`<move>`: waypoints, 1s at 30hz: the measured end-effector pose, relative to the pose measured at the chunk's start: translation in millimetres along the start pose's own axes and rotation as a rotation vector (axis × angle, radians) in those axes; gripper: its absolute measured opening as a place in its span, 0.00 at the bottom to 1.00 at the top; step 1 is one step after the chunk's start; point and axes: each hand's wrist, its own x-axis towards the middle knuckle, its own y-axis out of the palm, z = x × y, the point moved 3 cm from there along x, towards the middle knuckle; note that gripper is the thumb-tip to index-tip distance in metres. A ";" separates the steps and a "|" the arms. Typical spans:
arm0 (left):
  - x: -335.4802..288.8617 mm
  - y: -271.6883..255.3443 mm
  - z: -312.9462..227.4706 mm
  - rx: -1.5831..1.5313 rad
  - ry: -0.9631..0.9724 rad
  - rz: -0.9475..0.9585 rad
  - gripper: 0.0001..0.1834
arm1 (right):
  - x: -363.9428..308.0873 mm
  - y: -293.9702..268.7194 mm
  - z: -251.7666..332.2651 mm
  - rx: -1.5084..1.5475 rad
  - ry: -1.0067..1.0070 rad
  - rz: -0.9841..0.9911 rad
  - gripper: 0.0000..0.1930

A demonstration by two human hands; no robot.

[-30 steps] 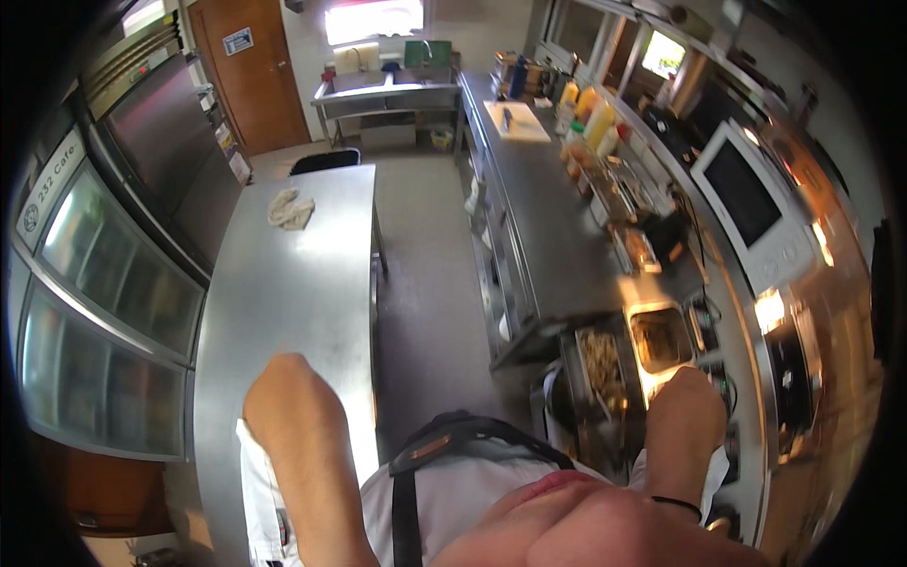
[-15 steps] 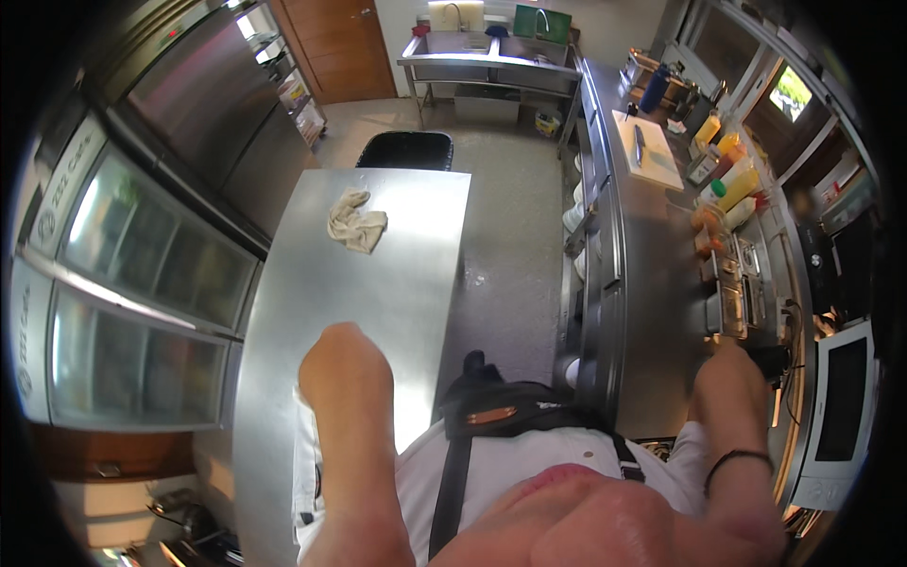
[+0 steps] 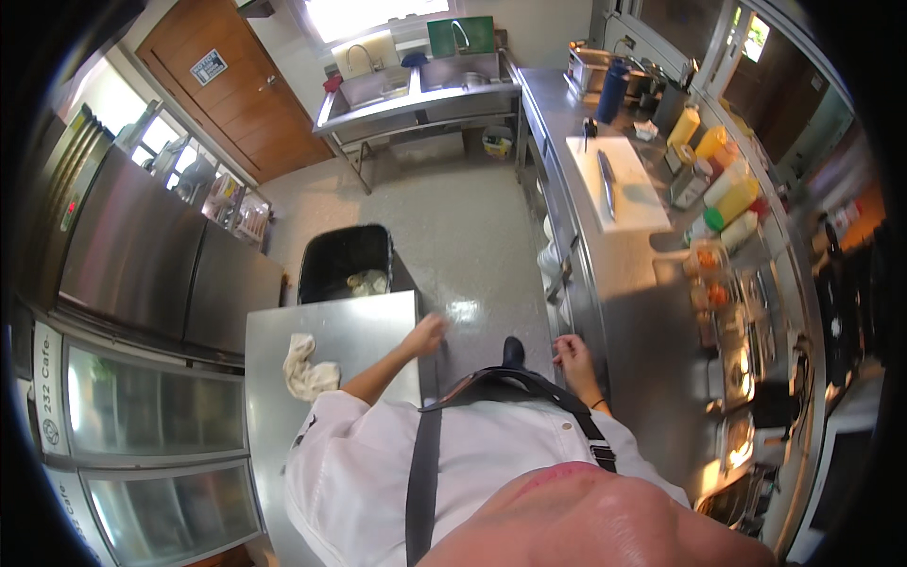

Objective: The person assembles a food order by transferring cooked fries from a pan into a paper tray, placing a grilled sandwich beside them, and adding seasoning from shakers. The person then closes the tray and moves to the sink to wash the pan.

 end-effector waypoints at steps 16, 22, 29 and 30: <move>205.1 -95.7 177.9 -0.743 -0.553 -0.641 0.11 | 561.9 138.3 148.7 -0.450 -0.306 0.594 0.17; 388.5 -427.5 73.4 -0.665 0.132 -0.737 0.15 | 656.5 118.5 58.0 -0.418 0.135 0.488 0.14; 461.0 -682.0 -109.1 -0.333 1.116 -0.924 0.18 | 745.4 108.2 17.4 -0.159 0.433 0.258 0.13; 474.9 -696.8 -121.1 -0.379 1.200 -0.932 0.19 | 767.6 110.5 18.0 -0.150 0.466 0.238 0.13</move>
